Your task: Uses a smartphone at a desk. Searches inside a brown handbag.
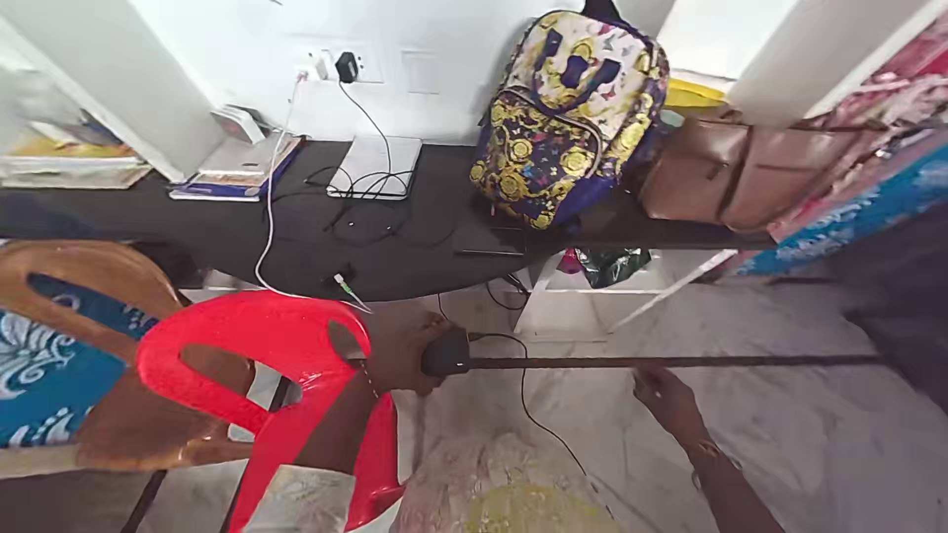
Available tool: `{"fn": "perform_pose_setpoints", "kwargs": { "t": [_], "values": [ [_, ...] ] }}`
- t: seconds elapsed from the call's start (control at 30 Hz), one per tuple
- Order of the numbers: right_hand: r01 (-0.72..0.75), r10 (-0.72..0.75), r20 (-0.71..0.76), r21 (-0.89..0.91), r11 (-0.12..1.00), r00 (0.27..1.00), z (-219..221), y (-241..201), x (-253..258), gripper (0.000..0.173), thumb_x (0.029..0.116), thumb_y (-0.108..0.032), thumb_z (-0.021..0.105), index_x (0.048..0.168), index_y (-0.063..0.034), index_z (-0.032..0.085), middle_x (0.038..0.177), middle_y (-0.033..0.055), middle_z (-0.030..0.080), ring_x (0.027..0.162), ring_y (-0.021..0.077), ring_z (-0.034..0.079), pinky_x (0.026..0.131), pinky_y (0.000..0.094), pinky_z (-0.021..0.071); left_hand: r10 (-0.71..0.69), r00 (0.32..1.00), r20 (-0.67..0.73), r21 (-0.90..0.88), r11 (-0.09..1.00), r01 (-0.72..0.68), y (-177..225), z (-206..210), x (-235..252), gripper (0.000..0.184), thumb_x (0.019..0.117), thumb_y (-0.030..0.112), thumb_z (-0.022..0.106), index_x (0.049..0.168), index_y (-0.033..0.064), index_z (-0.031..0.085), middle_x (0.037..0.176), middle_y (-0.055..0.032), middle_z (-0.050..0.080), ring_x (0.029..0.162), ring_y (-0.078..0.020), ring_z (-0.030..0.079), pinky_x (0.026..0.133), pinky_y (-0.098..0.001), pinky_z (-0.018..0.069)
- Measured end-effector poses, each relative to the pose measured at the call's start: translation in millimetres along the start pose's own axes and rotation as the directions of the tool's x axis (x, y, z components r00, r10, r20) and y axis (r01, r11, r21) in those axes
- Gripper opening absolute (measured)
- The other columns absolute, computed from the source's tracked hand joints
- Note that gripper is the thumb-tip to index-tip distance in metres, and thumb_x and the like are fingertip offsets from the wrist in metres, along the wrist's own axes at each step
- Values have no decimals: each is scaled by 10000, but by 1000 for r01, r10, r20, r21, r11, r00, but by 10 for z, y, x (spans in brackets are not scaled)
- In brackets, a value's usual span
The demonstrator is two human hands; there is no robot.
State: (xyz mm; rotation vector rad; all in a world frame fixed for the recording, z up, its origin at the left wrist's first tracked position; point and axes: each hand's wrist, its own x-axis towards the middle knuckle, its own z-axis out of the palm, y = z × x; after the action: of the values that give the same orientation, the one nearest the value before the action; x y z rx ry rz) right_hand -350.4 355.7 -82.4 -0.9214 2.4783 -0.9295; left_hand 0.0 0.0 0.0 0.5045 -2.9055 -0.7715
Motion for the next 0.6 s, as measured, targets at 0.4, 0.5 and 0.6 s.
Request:
{"fn": "perform_pose_setpoints", "kwargs": {
  "t": [0.4,0.5,0.6],
  "values": [
    [541,-456,387,-141,829,801,1139,-2356,2432,893,826,-470,785,1507,3,456,1563,217,430,1460,356,401,1198,487,340,-179,839,513,190,977,92,-881,-864,1348,884,700,240,939,1483,142,540,1450,-168,529,1292,-389,543,1036,-592,464],
    [532,-342,533,-253,808,774,1231,-2515,2731,999,799,-552,785,1553,-23,397,1584,215,402,1475,379,372,1201,550,304,-100,845,524,89,994,62,-1147,-855,1454,866,649,226,957,1429,138,592,1445,-161,541,1285,-377,552,1029,-580,475],
    [514,-262,606,-288,808,751,1207,-2627,2885,1003,700,-583,839,1486,-69,486,1505,210,470,1409,411,417,1128,600,361,-81,838,539,69,996,52,-1252,-848,1483,935,634,268,966,1469,154,562,1477,-187,518,1379,-413,450,1102,-580,395]
  ]
}}
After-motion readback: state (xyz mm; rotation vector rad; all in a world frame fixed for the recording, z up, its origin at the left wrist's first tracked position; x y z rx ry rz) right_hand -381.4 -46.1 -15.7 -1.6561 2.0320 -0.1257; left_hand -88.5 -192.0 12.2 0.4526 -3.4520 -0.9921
